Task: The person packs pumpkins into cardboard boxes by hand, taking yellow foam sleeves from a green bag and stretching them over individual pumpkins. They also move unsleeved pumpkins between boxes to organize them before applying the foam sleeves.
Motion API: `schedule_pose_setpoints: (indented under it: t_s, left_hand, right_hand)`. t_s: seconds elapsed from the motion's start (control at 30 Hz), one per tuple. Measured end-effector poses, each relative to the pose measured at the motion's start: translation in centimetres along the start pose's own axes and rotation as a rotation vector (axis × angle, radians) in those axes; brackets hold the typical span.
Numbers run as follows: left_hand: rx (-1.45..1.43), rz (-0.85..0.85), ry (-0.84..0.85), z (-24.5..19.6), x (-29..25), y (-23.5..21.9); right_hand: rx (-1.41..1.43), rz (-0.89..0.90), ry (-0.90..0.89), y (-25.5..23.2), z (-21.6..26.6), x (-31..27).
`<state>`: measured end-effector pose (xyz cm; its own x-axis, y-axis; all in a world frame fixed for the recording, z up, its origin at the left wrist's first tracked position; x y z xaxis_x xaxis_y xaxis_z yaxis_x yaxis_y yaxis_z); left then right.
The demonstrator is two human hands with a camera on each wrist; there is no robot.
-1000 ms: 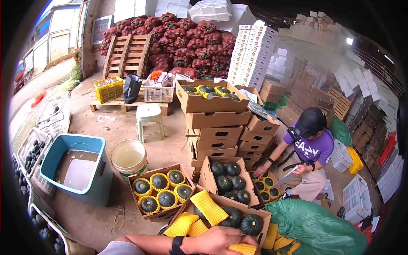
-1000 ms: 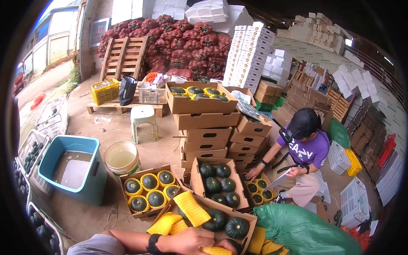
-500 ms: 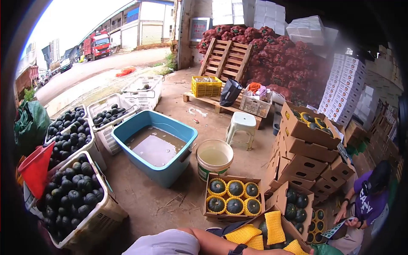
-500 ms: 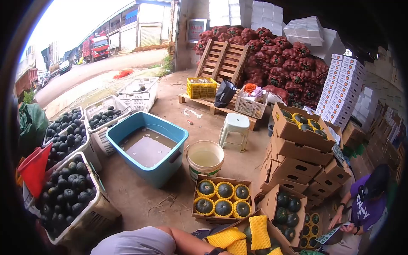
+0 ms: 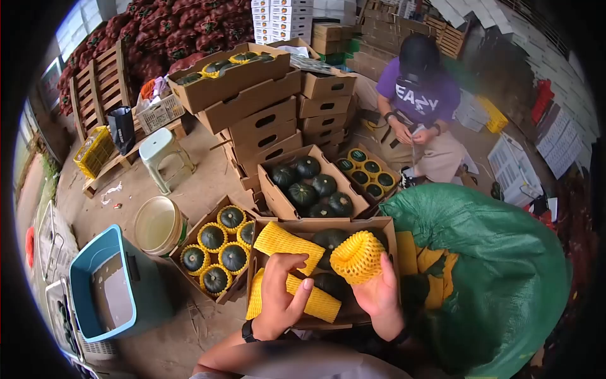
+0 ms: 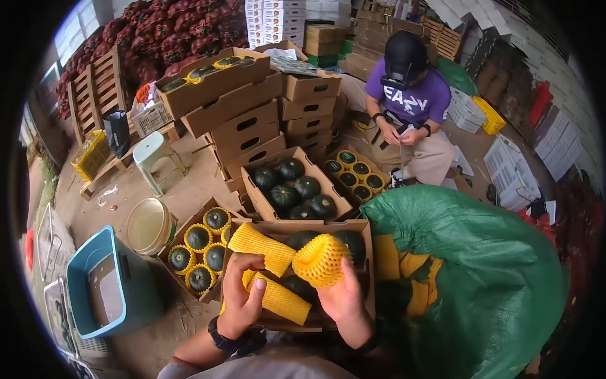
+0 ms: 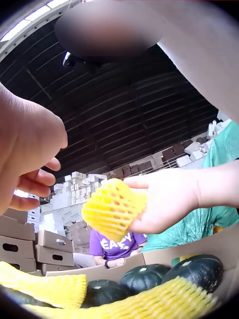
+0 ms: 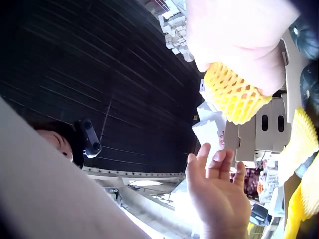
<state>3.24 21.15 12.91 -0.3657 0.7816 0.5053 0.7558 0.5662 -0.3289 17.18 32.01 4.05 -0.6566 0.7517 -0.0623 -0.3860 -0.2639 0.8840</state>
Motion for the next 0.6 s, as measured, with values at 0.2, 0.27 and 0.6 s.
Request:
schedule_pose_setpoints:
  t_s: [0.2, 0.27, 0.6]
  left_hand:
    - [0.053, 0.286, -0.022, 0.0, -0.5, 3.4]
    - [-0.088, 0.270, -0.011, 1.0, -1.7, 2.8]
    - [-1.492, 0.581, -0.823, 2.2, -6.2, 7.8]
  right_hand:
    - [-0.321, 0.134, -0.037, -0.1, -3.0, -3.3]
    - [-0.318, -0.007, -0.022, -2.5, -2.7, -4.2]
    - [-0.795, 0.054, 0.141, 1.4, -1.2, -6.9]
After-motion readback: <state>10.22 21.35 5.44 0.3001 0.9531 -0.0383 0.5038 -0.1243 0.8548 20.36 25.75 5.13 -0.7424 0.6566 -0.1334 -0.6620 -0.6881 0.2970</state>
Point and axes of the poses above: each hand's wrist, its own x-axis towards the middle knuckle, its own y-axis out of the palm, z = x × y, the point moved 9 cm from there along x, towards the middle knuckle, and after that the axes turned 2 degrees about z, right-handed, at the moved point
